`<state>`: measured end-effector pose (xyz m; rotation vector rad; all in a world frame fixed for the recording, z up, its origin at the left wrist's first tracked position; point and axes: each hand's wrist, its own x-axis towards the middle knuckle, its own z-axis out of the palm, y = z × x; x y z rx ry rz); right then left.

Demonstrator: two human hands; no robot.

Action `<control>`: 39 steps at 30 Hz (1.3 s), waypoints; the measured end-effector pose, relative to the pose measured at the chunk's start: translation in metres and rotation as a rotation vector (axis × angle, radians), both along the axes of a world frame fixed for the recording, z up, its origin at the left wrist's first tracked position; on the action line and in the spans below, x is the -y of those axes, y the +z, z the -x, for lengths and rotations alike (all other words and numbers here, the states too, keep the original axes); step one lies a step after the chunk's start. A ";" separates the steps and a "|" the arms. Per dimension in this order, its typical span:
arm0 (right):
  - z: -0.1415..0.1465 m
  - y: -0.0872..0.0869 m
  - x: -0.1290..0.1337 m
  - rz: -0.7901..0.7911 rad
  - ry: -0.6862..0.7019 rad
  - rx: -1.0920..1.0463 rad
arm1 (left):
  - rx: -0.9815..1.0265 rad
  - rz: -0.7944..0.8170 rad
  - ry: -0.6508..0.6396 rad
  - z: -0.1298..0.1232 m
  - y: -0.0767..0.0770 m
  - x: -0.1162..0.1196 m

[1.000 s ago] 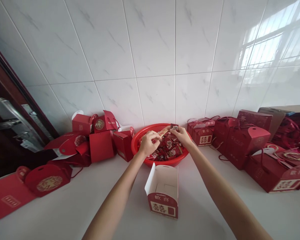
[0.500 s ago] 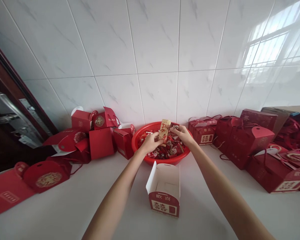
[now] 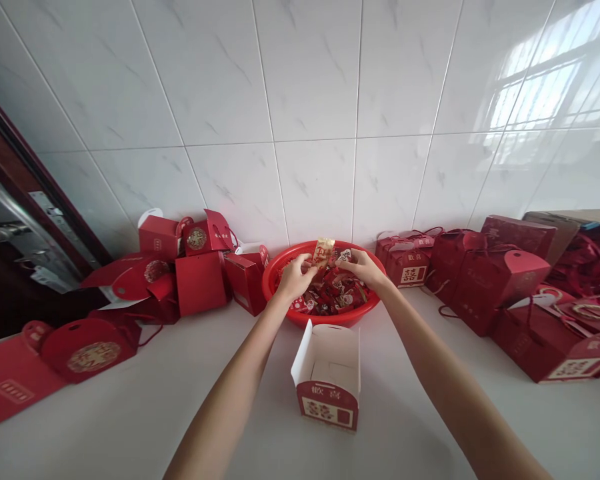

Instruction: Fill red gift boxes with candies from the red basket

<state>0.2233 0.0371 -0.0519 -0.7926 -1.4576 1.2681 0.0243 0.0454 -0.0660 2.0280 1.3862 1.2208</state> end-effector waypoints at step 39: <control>-0.001 -0.008 -0.011 -0.020 -0.161 0.067 | -0.098 0.043 0.342 0.005 0.007 0.003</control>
